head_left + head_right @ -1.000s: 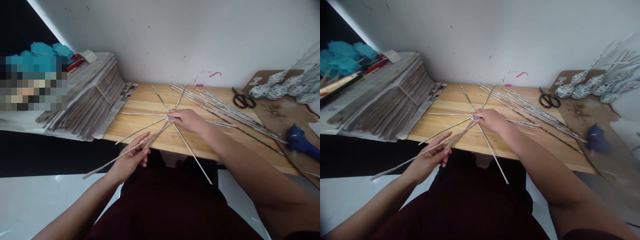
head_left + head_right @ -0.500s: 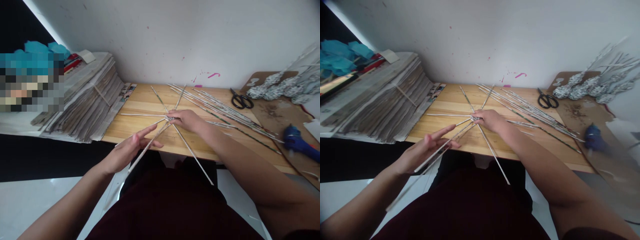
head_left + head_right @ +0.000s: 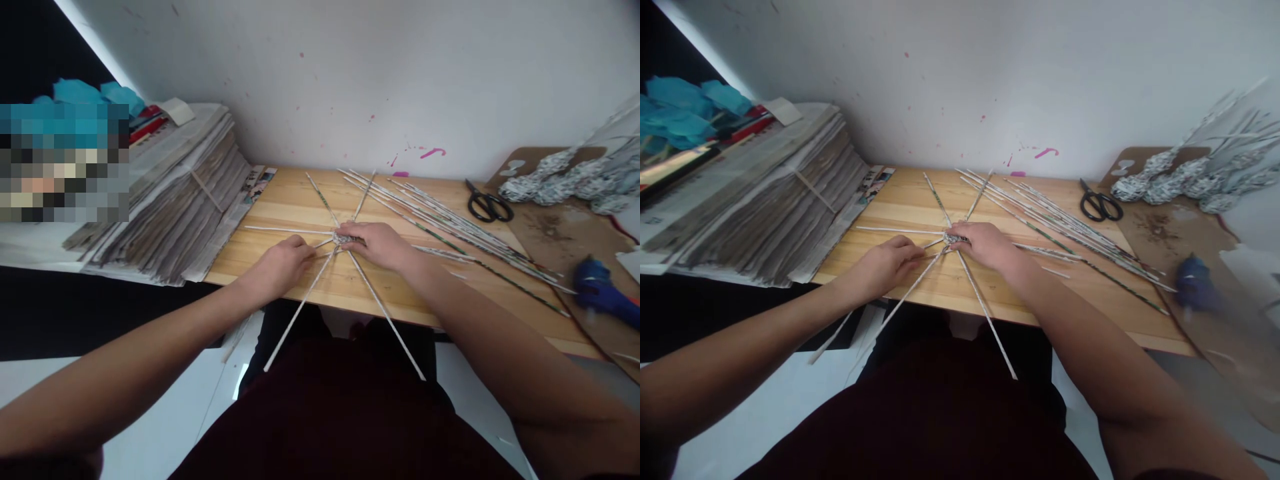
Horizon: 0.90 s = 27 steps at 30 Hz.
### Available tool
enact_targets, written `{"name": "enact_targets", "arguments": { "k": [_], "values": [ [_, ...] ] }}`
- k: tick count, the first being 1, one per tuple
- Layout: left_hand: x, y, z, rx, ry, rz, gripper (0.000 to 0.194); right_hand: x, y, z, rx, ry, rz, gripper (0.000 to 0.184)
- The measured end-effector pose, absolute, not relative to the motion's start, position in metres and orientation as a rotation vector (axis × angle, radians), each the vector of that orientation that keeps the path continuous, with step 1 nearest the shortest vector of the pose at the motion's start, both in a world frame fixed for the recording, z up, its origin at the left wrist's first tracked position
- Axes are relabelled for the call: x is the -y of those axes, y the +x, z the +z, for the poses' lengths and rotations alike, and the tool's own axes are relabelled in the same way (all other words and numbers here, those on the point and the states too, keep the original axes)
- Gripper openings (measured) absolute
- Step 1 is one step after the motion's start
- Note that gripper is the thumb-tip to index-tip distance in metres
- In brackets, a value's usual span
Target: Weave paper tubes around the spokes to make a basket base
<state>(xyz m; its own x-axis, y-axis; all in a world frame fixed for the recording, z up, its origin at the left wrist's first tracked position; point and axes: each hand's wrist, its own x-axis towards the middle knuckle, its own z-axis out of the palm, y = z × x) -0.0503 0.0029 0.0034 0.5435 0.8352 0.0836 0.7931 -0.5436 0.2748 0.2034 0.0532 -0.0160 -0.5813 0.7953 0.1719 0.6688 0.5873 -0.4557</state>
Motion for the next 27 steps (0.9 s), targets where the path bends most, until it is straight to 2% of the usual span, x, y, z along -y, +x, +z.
{"name": "enact_targets", "arguments": {
  "k": [3, 6, 9, 14, 17, 22, 27],
  "values": [
    [-0.013, -0.045, 0.015, -1.425, 2.739, 0.068, 0.026, -0.053, 0.202, -0.016, 2.447, -1.212, 0.471, 0.038],
    [-0.022, -0.038, 0.023, -1.505, 2.757, 0.028, 0.031, -0.052, 0.202, -0.016, 2.439, -1.225, 0.457, 0.036],
    [-0.032, -0.035, 0.021, -1.566, 2.684, 0.141, 0.031, -0.051, 0.202, -0.016, 2.431, -1.200, 0.454, 0.034],
    [-0.046, -0.031, 0.003, -1.459, 2.611, 0.346, 0.014, -0.051, 0.201, -0.019, 2.408, -1.202, 0.451, 0.034],
    [-0.049, -0.029, -0.006, -1.271, 2.530, 0.460, 0.017, -0.052, 0.201, -0.020, 2.407, -1.227, 0.440, 0.035],
    [-0.051, -0.026, -0.014, -1.278, 2.306, 0.651, 0.011, -0.053, 0.202, -0.016, 2.431, -1.211, 0.476, 0.035],
    [-0.056, -0.026, -0.017, -1.317, 2.161, 0.668, 0.020, -0.052, 0.200, -0.013, 2.431, -1.256, 0.470, 0.034]
  ]
}}
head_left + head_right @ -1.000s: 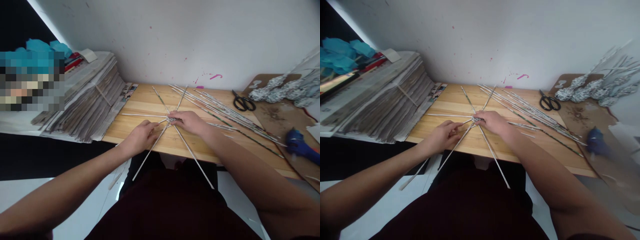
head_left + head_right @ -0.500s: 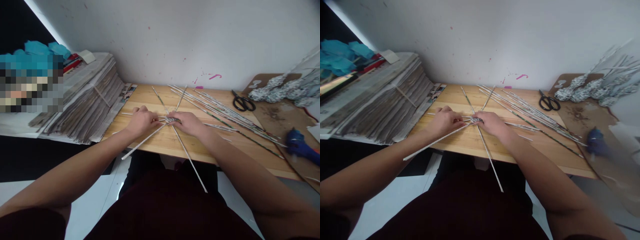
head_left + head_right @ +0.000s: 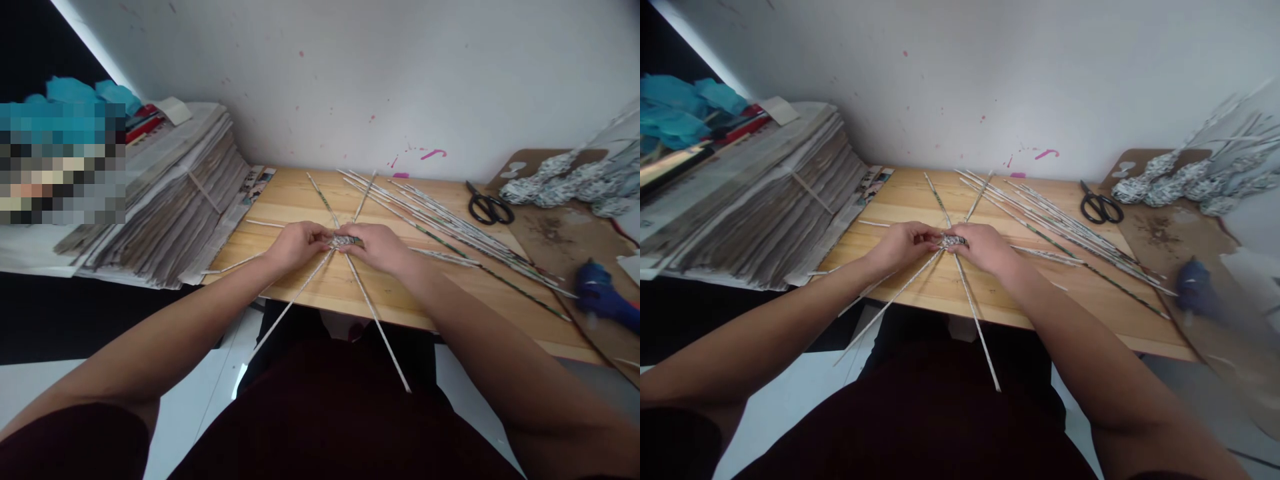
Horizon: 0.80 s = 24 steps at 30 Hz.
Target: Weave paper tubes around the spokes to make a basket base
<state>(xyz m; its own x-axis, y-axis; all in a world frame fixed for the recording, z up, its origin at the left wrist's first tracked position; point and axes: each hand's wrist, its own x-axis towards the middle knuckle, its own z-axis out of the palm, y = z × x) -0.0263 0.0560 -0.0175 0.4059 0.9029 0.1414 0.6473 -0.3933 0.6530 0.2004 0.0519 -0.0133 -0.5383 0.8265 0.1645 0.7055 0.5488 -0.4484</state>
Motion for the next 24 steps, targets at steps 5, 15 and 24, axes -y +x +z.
{"name": "enact_targets", "arguments": {
  "k": [5, 15, 24],
  "values": [
    [-0.063, -0.029, -0.011, -1.240, 2.301, 0.628, 0.011, -0.050, 0.198, -0.012, 2.442, -1.269, 0.453, 0.034],
    [-0.078, -0.032, -0.013, -1.407, 2.423, 0.605, 0.010, -0.050, 0.196, -0.008, 2.435, -1.313, 0.461, 0.029],
    [-0.087, -0.035, -0.006, -1.436, 2.444, 0.548, 0.014, -0.050, 0.196, -0.012, 2.430, -1.312, 0.448, 0.033]
  ]
}}
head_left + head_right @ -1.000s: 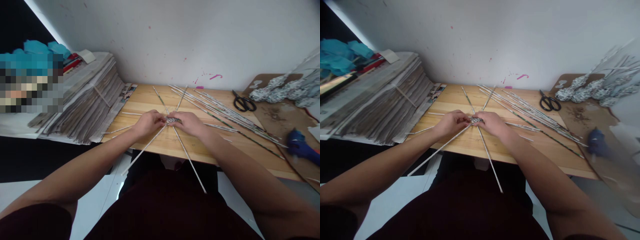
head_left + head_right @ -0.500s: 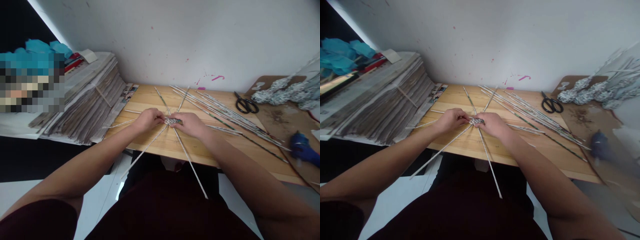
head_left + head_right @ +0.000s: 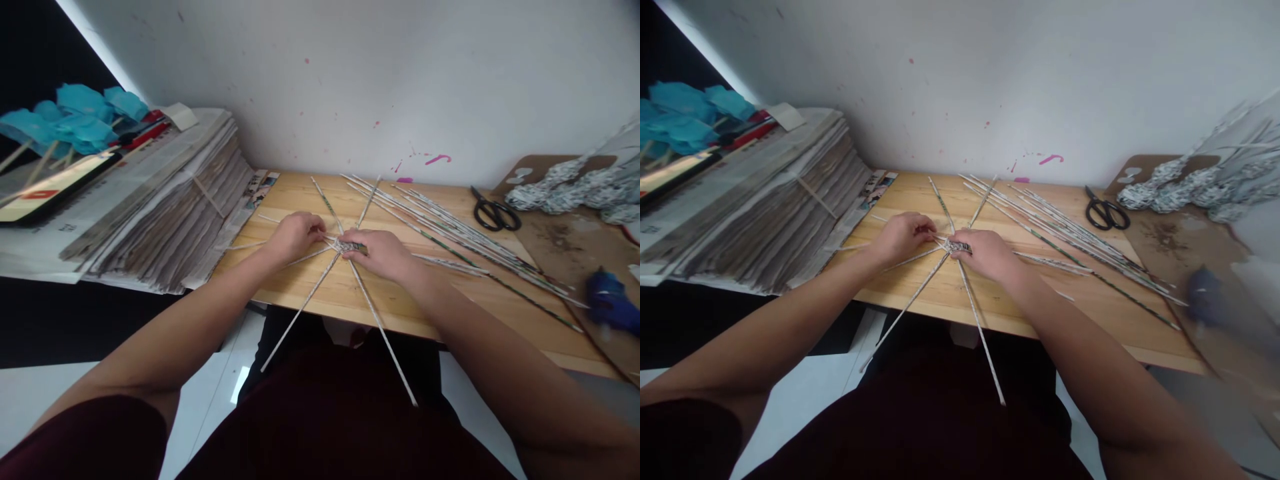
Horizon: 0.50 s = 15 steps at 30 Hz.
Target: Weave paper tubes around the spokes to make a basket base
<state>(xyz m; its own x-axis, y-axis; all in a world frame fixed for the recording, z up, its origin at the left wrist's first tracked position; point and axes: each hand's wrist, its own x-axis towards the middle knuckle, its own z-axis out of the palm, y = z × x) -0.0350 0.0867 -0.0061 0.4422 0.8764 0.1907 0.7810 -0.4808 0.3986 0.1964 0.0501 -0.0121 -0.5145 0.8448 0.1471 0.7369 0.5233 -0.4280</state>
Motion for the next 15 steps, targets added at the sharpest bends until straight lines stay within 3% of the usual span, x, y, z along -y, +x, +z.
{"name": "enact_targets", "arguments": {
  "k": [10, 15],
  "values": [
    [-0.112, -0.030, 0.020, -1.293, 2.685, -0.110, 0.012, -0.051, 0.199, -0.017, 2.415, -1.295, 0.449, 0.036],
    [-0.112, -0.026, 0.025, -1.216, 2.734, -0.192, 0.012, -0.052, 0.201, -0.022, 2.402, -1.248, 0.432, 0.036]
  ]
}}
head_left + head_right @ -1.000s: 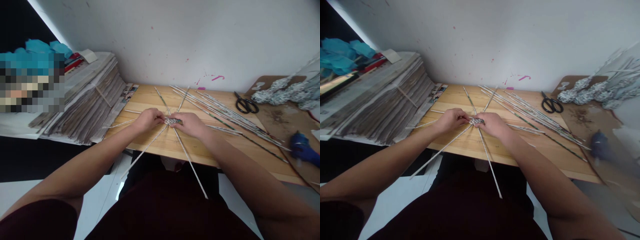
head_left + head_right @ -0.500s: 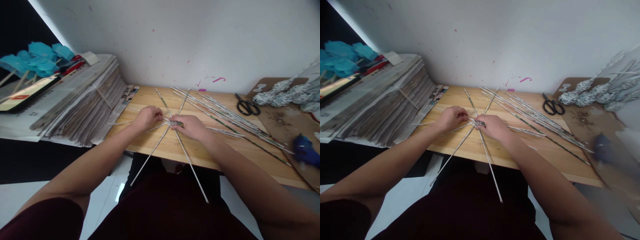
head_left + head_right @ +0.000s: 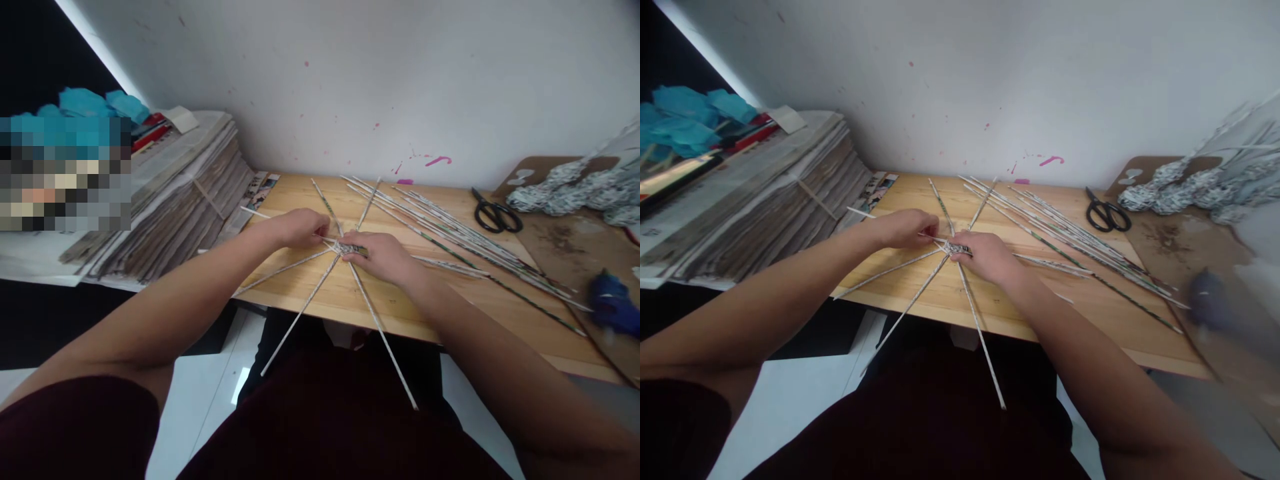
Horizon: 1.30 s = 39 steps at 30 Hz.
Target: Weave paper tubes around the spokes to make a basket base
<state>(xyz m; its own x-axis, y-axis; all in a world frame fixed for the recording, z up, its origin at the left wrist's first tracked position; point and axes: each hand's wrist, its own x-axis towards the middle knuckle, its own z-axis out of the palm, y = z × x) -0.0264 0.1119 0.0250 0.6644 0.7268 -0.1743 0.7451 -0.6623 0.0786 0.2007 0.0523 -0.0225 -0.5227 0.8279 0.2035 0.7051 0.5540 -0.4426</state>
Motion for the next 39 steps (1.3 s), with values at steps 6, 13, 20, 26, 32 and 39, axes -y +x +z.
{"name": "enact_targets", "arguments": {
  "k": [6, 13, 20, 26, 32, 39],
  "values": [
    [-0.086, -0.018, 0.019, -1.355, 2.828, -0.034, 0.015, -0.048, 0.199, -0.014, 2.444, -1.263, 0.425, 0.033],
    [-0.078, -0.032, 0.005, -1.244, 2.776, 0.313, 0.017, -0.044, 0.197, -0.010, 2.426, -1.243, 0.505, 0.033],
    [-0.104, -0.044, -0.001, -1.124, 2.556, 0.431, 0.018, -0.045, 0.198, -0.013, 2.399, -1.262, 0.502, 0.035],
    [-0.119, -0.034, 0.004, -0.971, 2.719, 0.257, 0.011, -0.045, 0.198, -0.014, 2.403, -1.255, 0.509, 0.036],
    [-0.120, -0.014, 0.014, -1.056, 2.783, -0.036, 0.010, -0.046, 0.199, -0.014, 2.401, -1.248, 0.504, 0.036],
    [-0.133, -0.014, 0.017, -0.855, 2.764, 0.029, 0.013, -0.046, 0.199, -0.016, 2.384, -1.218, 0.524, 0.035]
  ]
}}
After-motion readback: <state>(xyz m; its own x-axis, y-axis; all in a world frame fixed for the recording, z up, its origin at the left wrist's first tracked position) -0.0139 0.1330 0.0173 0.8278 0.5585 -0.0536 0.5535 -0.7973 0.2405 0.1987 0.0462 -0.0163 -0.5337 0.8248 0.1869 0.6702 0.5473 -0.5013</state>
